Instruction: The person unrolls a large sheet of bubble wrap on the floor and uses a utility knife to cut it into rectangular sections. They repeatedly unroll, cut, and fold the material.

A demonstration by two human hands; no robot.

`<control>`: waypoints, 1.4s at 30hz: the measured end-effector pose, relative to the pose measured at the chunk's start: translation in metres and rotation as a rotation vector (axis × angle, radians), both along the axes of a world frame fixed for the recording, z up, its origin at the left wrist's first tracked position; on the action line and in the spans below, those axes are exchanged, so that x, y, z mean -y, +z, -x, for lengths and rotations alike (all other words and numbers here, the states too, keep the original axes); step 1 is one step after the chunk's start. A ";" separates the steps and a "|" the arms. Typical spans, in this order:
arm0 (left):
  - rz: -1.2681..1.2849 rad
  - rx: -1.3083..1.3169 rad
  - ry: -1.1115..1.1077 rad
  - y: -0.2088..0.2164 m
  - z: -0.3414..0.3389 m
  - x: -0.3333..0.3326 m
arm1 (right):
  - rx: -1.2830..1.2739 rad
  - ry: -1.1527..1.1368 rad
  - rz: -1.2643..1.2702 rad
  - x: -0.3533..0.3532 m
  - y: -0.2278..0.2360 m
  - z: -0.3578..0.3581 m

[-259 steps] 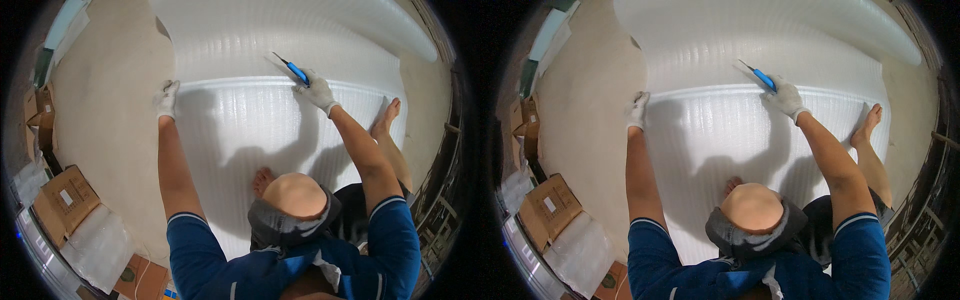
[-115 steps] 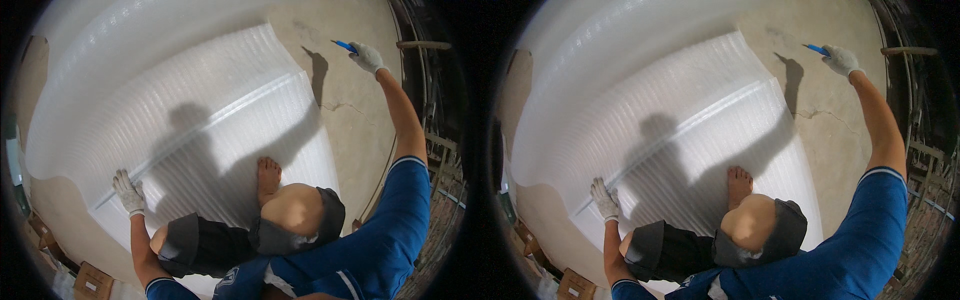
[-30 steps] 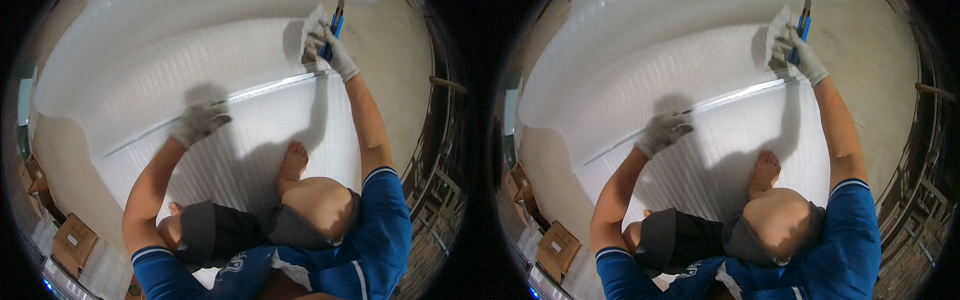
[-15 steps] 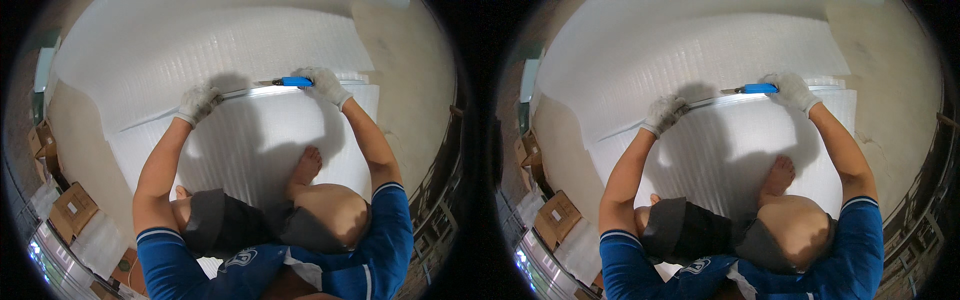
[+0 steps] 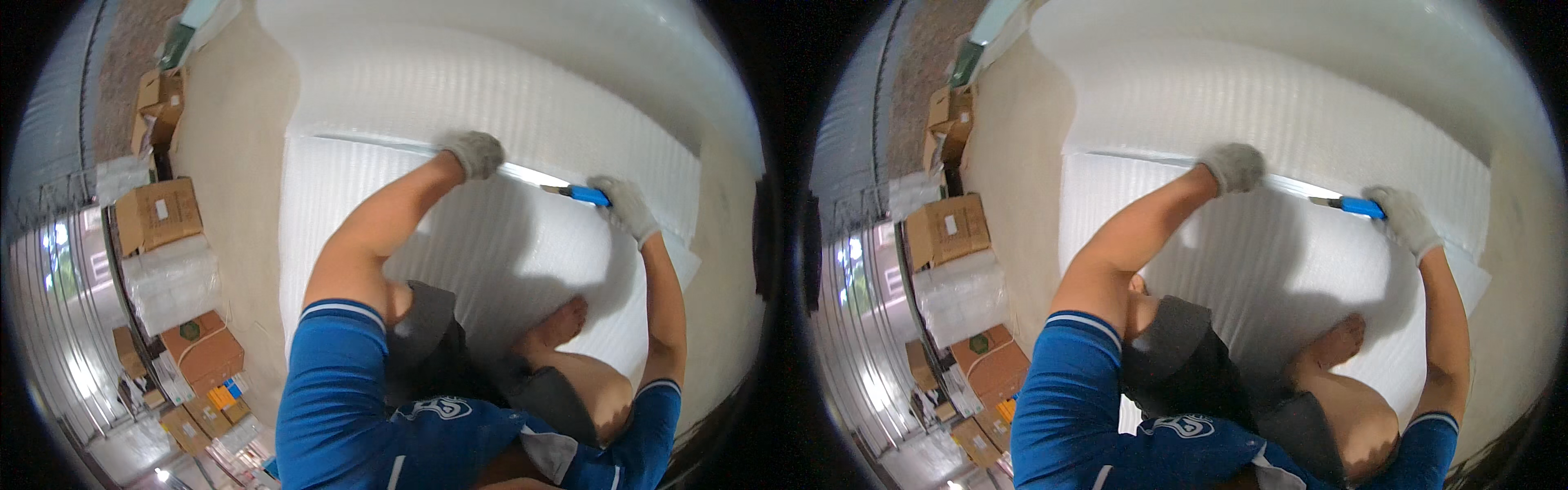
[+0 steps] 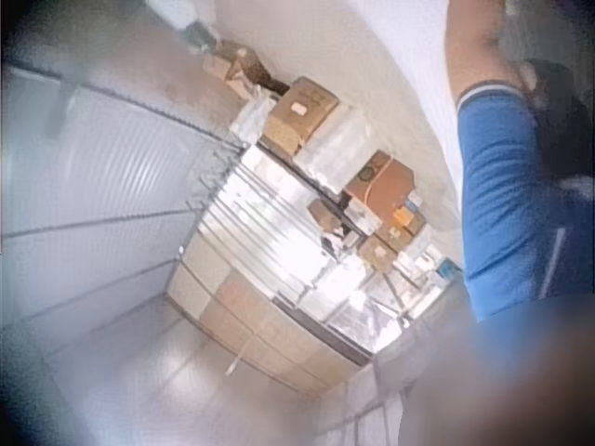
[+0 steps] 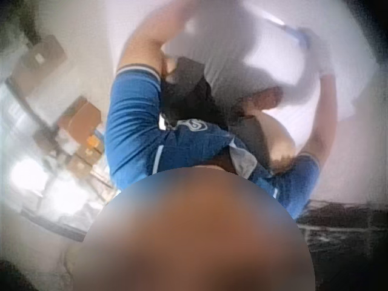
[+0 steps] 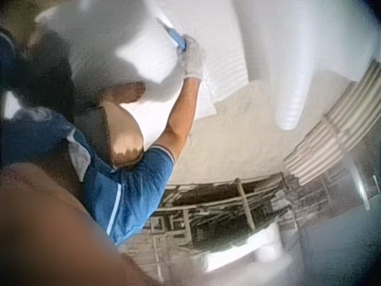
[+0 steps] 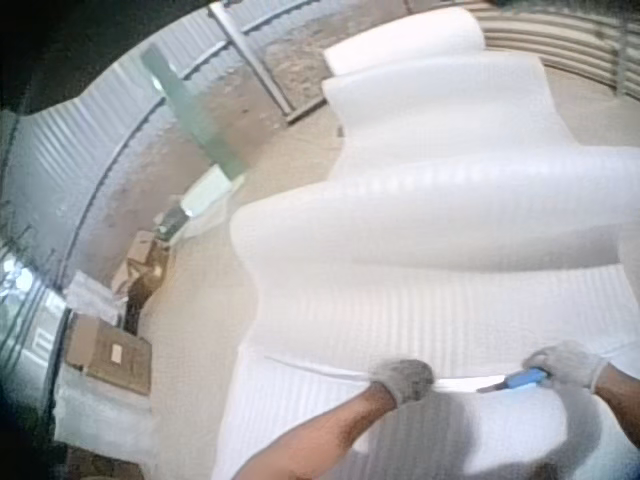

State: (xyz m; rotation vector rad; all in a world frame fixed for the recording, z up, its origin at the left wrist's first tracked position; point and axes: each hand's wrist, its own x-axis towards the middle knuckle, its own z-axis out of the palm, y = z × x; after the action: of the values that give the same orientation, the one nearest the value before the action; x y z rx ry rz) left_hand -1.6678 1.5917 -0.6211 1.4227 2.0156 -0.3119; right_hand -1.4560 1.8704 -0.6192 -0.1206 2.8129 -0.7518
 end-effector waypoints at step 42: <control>-0.256 1.257 1.614 -0.008 0.007 -0.005 | 0.270 -0.289 0.103 -0.001 0.026 0.020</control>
State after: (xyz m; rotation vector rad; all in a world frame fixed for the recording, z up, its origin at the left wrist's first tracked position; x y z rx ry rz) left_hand -1.6752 1.5964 -0.6290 -0.3271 1.4038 1.2109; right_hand -1.4756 1.8716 -0.5934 0.3517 2.5613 -0.9000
